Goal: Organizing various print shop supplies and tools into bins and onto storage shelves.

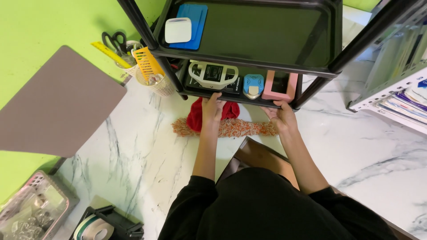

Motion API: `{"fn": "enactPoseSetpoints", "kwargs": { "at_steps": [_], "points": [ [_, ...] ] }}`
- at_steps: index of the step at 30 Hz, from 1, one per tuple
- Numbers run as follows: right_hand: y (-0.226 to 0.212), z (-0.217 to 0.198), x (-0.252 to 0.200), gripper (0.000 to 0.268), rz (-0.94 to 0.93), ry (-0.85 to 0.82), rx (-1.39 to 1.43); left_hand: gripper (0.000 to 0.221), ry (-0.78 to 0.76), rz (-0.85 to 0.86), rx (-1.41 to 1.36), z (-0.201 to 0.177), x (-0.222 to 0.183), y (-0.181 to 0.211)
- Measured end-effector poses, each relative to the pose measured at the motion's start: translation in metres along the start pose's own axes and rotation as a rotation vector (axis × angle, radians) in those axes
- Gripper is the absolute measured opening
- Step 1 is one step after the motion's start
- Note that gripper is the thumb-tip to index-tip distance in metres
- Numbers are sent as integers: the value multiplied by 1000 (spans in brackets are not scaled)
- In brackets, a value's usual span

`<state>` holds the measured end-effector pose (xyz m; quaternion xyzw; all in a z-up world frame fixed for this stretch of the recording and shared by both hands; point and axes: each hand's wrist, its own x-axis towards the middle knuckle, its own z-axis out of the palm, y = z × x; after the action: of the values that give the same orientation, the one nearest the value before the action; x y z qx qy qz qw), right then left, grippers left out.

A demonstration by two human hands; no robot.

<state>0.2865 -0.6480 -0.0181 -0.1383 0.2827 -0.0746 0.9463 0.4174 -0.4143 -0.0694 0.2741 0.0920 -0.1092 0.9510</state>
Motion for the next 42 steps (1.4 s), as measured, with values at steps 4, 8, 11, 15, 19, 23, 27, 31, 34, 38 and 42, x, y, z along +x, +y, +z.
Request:
{"fn": "enactPoseSetpoints", "kwargs": {
  "at_steps": [4, 8, 11, 15, 19, 23, 27, 31, 34, 38, 42],
  "points": [
    [4, 6, -2, 37, 31, -20, 8, 57, 0, 48, -2, 12, -25, 19],
    [8, 12, -8, 36, 65, -55, -38, 51, 6, 90, -18, 1, -37, 28],
    [14, 15, -13, 32, 118, -9, -43, 43, 25, 133, -22, -13, -46, 34],
    [26, 16, -22, 30, 156, -28, -18, 35, 104, 165, -3, -32, -67, 43],
    [37, 19, -40, 32, 195, -66, -73, 38, 131, 221, 13, -21, -112, 63],
    [50, 20, -58, 34, 201, -91, -161, 43, 180, 256, 6, -31, -144, 74],
    [70, 15, -74, 35, 261, -109, -190, 44, 181, 309, -13, -27, -186, 94],
    [95, 15, -88, 36, 332, -133, -159, 45, 229, 323, -4, -35, -217, 114],
    [115, 14, -99, 37, 362, -156, -173, 44, 264, 335, -10, -62, -232, 124],
    [148, 17, -109, 36, 429, -140, -186, 40, 299, 375, -6, -75, -265, 151],
    [186, 22, -114, 36, 454, -206, -273, 39, 322, 443, -8, -100, -285, 177]
  ]
}}
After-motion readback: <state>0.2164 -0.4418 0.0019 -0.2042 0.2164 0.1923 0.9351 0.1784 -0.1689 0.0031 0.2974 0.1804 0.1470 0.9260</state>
